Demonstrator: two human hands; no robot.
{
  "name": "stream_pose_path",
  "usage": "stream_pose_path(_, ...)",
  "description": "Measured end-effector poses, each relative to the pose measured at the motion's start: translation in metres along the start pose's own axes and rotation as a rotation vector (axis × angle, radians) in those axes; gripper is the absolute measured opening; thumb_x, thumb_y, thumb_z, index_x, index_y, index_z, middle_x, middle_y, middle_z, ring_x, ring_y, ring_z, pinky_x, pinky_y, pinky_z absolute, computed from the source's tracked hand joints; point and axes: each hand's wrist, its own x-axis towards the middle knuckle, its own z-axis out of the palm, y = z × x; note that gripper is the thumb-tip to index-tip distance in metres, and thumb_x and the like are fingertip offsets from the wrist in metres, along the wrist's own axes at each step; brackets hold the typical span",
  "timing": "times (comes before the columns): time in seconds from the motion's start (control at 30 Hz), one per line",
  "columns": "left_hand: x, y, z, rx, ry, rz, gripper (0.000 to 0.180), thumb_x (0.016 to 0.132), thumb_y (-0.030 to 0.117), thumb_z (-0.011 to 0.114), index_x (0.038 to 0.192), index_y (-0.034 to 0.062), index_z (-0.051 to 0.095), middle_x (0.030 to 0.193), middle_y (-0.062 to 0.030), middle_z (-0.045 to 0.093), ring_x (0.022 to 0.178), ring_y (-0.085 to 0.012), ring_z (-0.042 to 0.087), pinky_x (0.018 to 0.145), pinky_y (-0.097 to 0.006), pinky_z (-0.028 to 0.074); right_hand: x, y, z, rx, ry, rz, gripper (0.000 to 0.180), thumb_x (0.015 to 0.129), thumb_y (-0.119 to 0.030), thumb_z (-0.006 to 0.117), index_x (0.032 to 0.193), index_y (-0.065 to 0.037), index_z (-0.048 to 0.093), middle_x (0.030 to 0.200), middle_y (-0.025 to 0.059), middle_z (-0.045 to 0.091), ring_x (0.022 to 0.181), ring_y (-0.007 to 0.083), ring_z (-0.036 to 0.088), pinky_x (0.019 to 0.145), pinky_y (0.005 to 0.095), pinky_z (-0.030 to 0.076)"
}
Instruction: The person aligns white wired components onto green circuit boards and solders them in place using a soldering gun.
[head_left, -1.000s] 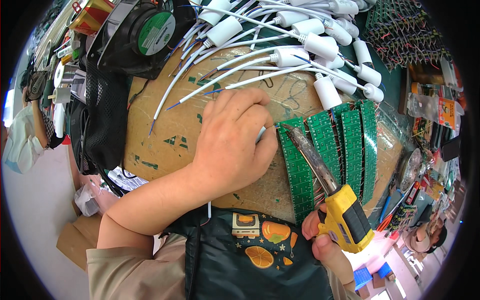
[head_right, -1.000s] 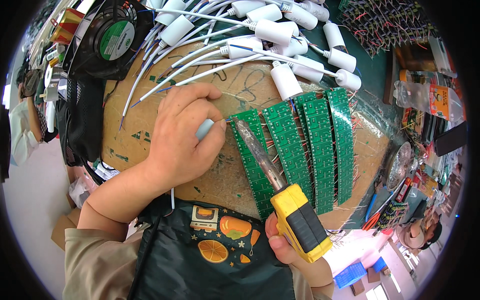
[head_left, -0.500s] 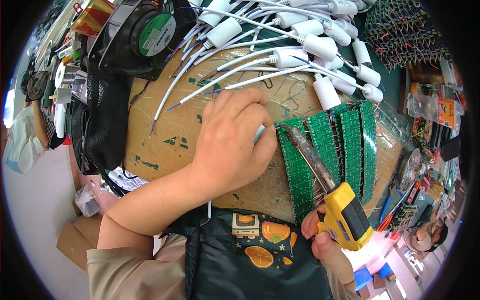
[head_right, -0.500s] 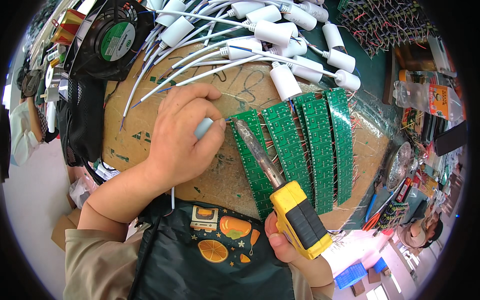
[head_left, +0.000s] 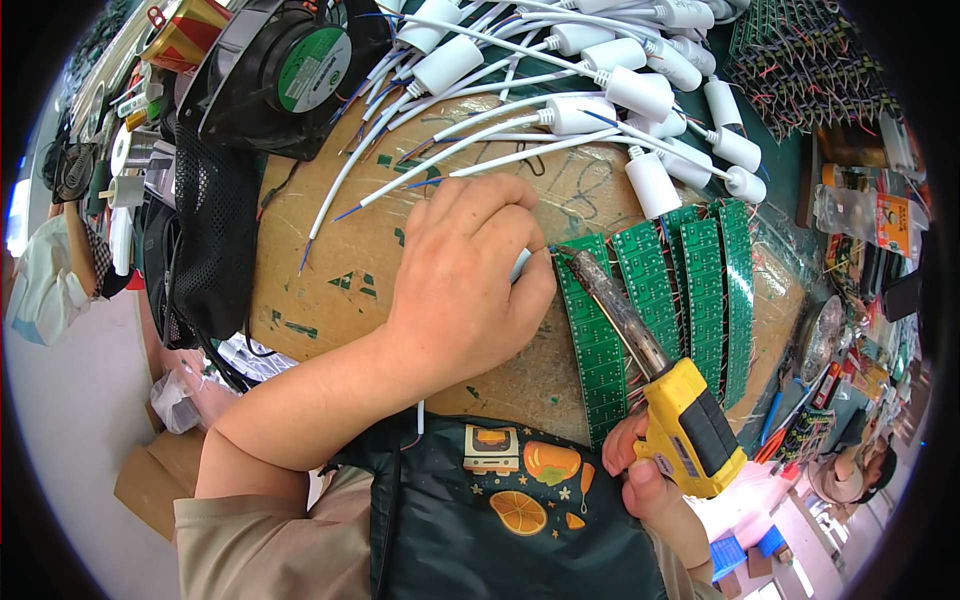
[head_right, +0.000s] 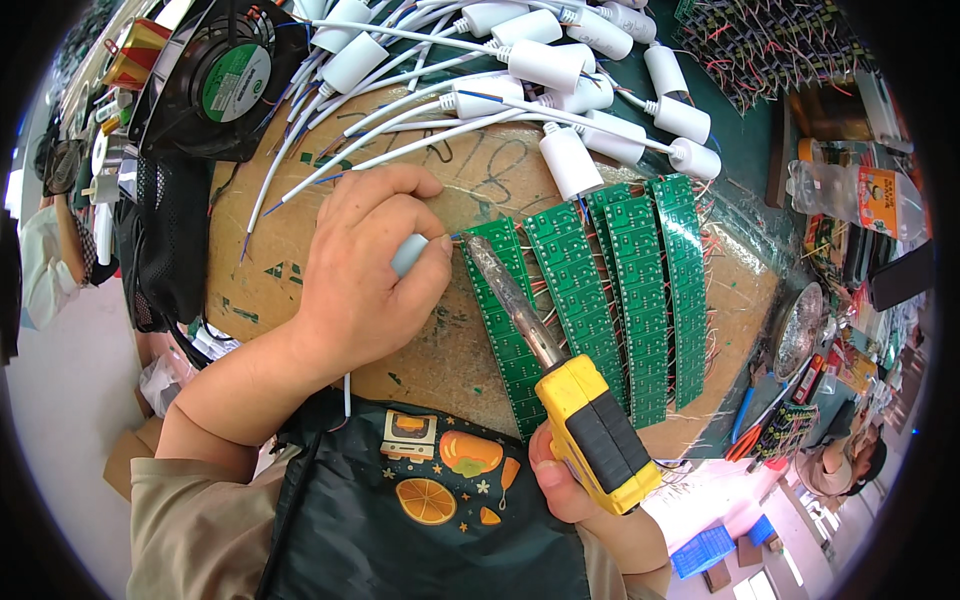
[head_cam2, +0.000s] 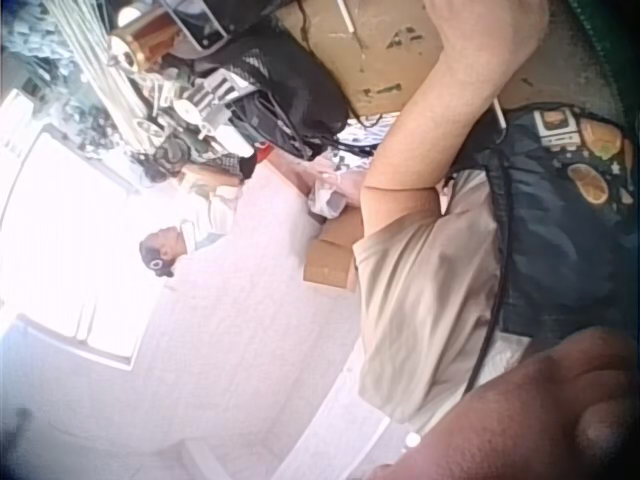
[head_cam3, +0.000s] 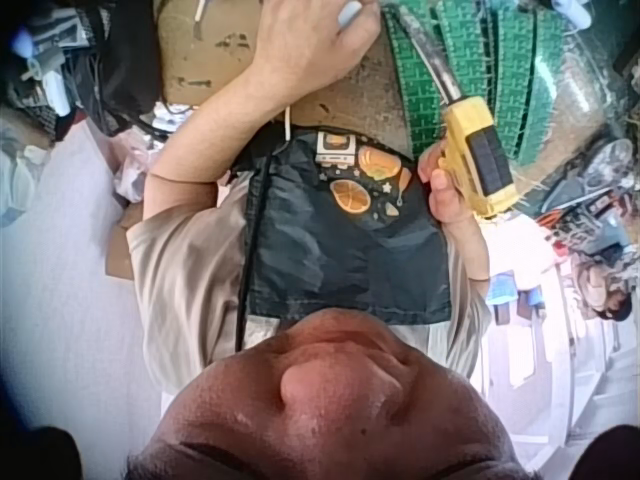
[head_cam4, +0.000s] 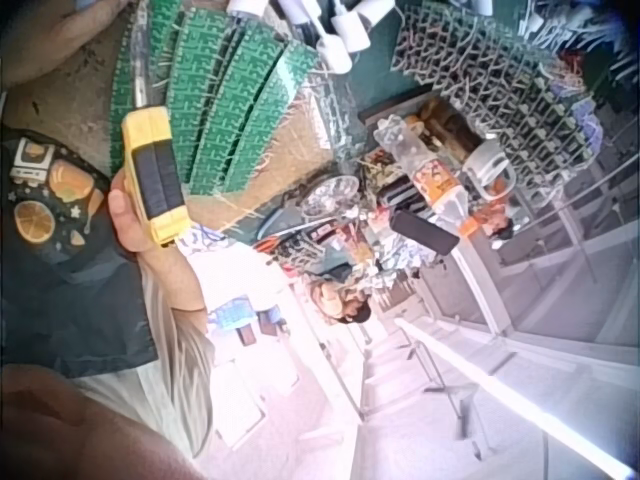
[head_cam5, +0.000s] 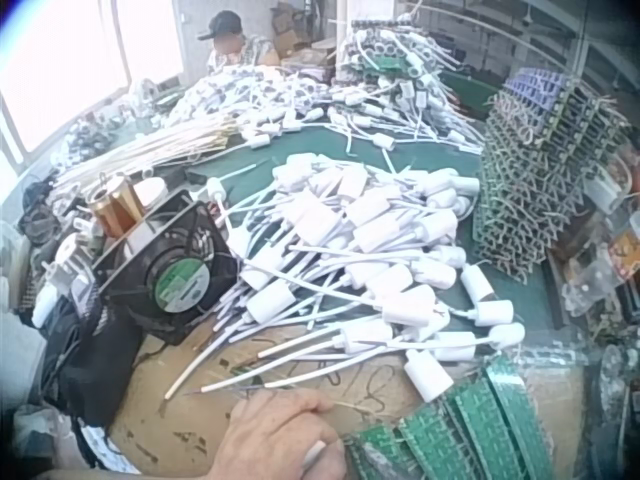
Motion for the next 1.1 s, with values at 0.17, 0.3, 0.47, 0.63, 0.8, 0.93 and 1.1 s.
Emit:
stream_pose_path(0.17, 0.001, 0.001, 0.001, 0.01, 0.0, 0.003, 0.013, 0.077, 0.003, 0.072, 0.086, 0.0062, 0.063, 0.113, -0.012, 0.065, 0.099, -0.0327, 0.06, 0.088, -0.042, 0.046, -0.001, -0.002, -0.003, -0.019, -0.015, 0.035, 0.059, 0.09, -0.041, 0.077, 0.126, -0.006, 0.047, 0.076, 0.0033, 0.049, 0.065, 0.016, 0.05, 0.055, 0.0303, 0.043)
stream_pose_path(0.3, 0.0, 0.002, 0.001, 0.007, 0.0, 0.001, 0.013, 0.077, 0.003, 0.072, 0.085, 0.0061, 0.063, 0.114, -0.012, 0.065, 0.099, -0.0327, 0.06, 0.088, -0.042, 0.046, -0.003, -0.005, -0.003, -0.026, 0.025, -0.008, 0.07, 0.089, -0.044, 0.079, 0.137, -0.005, 0.045, 0.075, 0.0025, 0.05, 0.063, 0.0156, 0.05, 0.053, 0.0303, 0.043)
stream_pose_path(0.47, 0.0, 0.001, 0.002, 0.018, 0.005, 0.017, 0.012, 0.077, 0.003, 0.072, 0.085, 0.006, 0.063, 0.113, -0.0122, 0.066, 0.1, -0.0329, 0.061, 0.089, -0.042, 0.046, 0.001, -0.004, 0.004, 0.047, 0.024, -0.093, 0.084, 0.088, -0.045, 0.081, 0.148, -0.005, 0.039, 0.074, 0.0027, 0.051, 0.062, 0.0171, 0.052, 0.055, 0.0324, 0.047)
stream_pose_path(0.63, 0.0, 0.002, 0.001, 0.03, 0.006, 0.02, 0.012, 0.077, 0.004, 0.072, 0.085, 0.0056, 0.063, 0.113, -0.0124, 0.066, 0.101, -0.0333, 0.062, 0.09, -0.042, 0.047, 0.005, -0.006, 0.007, 0.094, 0.03, -0.083, 0.084, 0.088, -0.048, 0.08, 0.148, -0.006, 0.038, 0.075, 0.0027, 0.053, 0.064, 0.0185, 0.056, 0.066, 0.0383, 0.052)
stream_pose_path(0.8, 0.0, 0.003, 0.0, 0.04, -0.009, 0.017, 0.011, 0.079, 0.005, 0.073, 0.085, 0.0053, 0.064, 0.113, -0.0128, 0.066, 0.102, -0.034, 0.062, 0.09, -0.043, 0.047, 0.006, 0.001, 0.002, 0.024, -0.042, -0.204, 0.081, 0.09, -0.053, 0.075, 0.148, -0.01, 0.038, 0.081, 0.0016, 0.058, 0.073, 0.0201, 0.065, 0.098, 0.0554, 0.046)
stream_pose_path(0.93, -0.002, 0.002, -0.003, 0.061, -0.037, 0.04, 0.015, 0.079, 0.007, 0.075, 0.091, 0.0051, 0.065, 0.115, -0.0132, 0.065, 0.103, -0.0349, 0.062, 0.092, -0.044, 0.047, 0.008, 0.002, 0.002, 0.041, -0.08, -0.229, 0.079, 0.091, -0.053, 0.074, 0.147, -0.011, 0.038, 0.083, 0.0008, 0.059, 0.076, 0.0198, 0.067, 0.108, 0.0601, 0.039)
stream_pose_path(1.1, -0.006, 0.017, -0.023, 0.139, -0.096, 0.068, 0.036, 0.075, 0.007, 0.078, 0.109, 0.006, 0.067, 0.115, -0.0125, 0.065, 0.103, -0.0346, 0.061, 0.091, -0.044, 0.048, 0.007, 0.006, 0.003, 0.064, -0.108, -0.252, 0.076, 0.092, -0.052, 0.074, 0.147, -0.012, 0.039, 0.087, 0.0007, 0.062, 0.081, 0.0197, 0.069, 0.115, 0.063, 0.033)
